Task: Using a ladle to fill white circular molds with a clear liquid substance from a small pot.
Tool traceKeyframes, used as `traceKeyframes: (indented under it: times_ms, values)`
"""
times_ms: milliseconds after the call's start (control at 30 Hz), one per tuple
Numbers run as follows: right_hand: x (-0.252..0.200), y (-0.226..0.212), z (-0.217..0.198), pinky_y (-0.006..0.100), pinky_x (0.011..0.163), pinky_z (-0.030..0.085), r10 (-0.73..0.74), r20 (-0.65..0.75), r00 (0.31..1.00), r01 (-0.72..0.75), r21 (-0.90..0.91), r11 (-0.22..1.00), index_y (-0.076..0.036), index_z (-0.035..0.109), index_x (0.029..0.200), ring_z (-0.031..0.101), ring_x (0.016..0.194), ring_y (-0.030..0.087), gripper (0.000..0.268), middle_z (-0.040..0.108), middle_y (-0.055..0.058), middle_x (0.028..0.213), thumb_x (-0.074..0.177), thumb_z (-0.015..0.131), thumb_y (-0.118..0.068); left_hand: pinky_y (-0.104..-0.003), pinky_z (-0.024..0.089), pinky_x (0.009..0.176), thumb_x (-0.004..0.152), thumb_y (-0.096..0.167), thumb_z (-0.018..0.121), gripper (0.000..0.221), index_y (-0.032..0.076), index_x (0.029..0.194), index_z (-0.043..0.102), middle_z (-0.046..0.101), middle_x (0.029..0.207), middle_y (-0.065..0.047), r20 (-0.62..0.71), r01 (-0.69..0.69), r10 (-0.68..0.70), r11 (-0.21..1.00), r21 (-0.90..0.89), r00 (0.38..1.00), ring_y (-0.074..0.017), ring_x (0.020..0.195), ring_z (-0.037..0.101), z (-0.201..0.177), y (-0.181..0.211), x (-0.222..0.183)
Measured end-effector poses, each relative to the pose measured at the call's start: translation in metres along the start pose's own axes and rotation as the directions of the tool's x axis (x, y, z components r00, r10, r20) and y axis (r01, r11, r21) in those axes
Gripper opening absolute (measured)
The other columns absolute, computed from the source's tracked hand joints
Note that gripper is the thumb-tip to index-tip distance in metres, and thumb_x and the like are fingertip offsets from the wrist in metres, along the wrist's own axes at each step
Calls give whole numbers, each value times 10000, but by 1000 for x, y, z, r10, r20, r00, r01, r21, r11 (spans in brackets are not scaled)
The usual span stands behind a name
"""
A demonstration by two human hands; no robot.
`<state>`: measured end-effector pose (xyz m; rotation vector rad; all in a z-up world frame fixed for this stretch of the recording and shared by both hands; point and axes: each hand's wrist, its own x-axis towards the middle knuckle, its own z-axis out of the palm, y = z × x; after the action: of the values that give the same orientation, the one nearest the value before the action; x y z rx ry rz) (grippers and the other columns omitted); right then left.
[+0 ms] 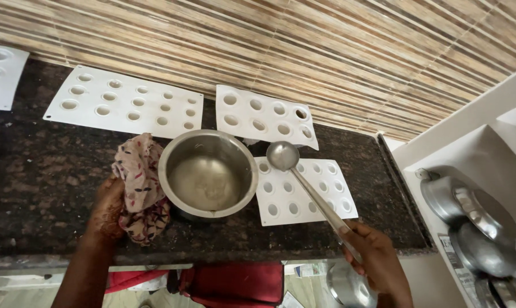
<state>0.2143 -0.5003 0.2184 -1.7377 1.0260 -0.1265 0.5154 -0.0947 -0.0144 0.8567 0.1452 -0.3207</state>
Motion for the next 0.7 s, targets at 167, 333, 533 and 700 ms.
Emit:
traceKeyframes:
  times_ms: [167,333,533,700]
  values:
    - [-9,2,-12,269,290,201,-3,53,999,-5,165,986,10,710,1184,274,308,91,332,478,57,515,978,629,-238,-373,537,587,974,317,591,293,113,1165,679,710,960,-73,-129,-13,52,959,283,990,-195,759,684,55,60,-87]
    - [-4,25,-35,260,285,204,-53,77,996,31,259,965,85,689,1146,279,310,72,336,510,62,528,977,617,-197,-388,594,766,763,252,833,458,34,1141,695,726,975,-133,73,-13,283,-208,978,956,-248,820,725,13,77,-105]
    - [-8,25,-41,261,284,206,-54,68,996,35,252,967,67,702,1156,274,307,73,347,501,65,513,960,621,-207,-400,614,866,815,292,799,438,46,1165,705,744,1042,-141,12,31,146,-290,957,989,-259,943,747,32,72,-141]
    - [-4,26,-49,253,295,211,-52,102,993,24,255,967,47,703,1165,277,313,72,354,502,59,516,949,626,-223,-420,623,939,900,307,719,411,74,1238,696,765,1114,-140,-68,71,30,-118,991,997,-267,1054,761,62,54,-167]
